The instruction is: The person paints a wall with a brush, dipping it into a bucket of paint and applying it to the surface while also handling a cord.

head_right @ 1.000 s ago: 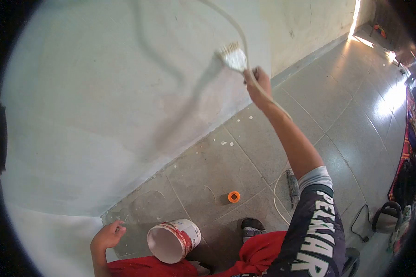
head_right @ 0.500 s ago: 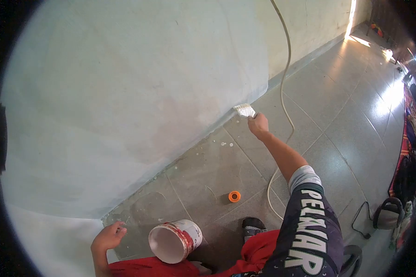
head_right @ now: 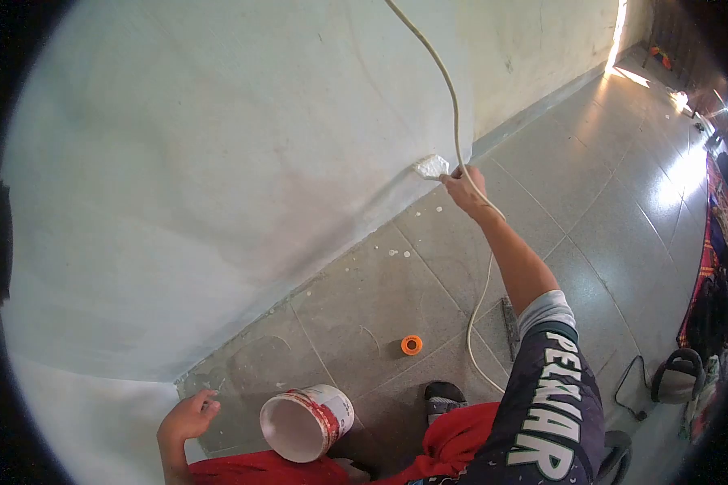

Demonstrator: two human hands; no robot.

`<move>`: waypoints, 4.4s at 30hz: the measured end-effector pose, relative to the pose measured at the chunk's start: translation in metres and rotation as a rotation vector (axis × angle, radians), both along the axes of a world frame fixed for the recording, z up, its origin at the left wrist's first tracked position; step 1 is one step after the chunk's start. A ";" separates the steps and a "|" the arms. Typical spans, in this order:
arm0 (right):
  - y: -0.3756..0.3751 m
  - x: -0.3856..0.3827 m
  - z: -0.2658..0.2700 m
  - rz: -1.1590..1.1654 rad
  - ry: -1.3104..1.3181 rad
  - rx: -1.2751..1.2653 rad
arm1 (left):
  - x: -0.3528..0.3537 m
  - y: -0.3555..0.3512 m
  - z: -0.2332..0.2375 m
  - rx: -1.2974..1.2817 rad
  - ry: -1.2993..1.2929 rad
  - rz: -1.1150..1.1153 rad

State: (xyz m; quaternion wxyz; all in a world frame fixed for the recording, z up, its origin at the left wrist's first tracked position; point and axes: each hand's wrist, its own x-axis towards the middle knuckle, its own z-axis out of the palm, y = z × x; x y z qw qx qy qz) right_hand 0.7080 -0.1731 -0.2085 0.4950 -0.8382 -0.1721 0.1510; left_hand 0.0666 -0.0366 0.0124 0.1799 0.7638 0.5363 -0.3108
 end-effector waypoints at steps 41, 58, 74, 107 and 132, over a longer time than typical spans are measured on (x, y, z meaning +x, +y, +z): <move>0.002 -0.027 -0.099 0.024 -0.030 -0.245 | 0.009 -0.011 0.006 0.012 -0.018 0.028; 0.017 -0.039 -0.105 0.001 0.054 -0.121 | -0.004 -0.017 0.005 0.018 -0.019 0.079; -0.011 -0.047 -0.075 0.261 -0.227 -0.263 | -0.007 -0.015 0.003 0.022 -0.037 0.054; 0.014 -0.057 -0.084 0.156 -0.249 -0.344 | -0.001 -0.016 0.005 -0.008 -0.043 0.080; 0.004 -0.053 -0.065 -0.024 -0.329 -0.075 | 0.006 -0.013 0.004 0.031 0.013 0.034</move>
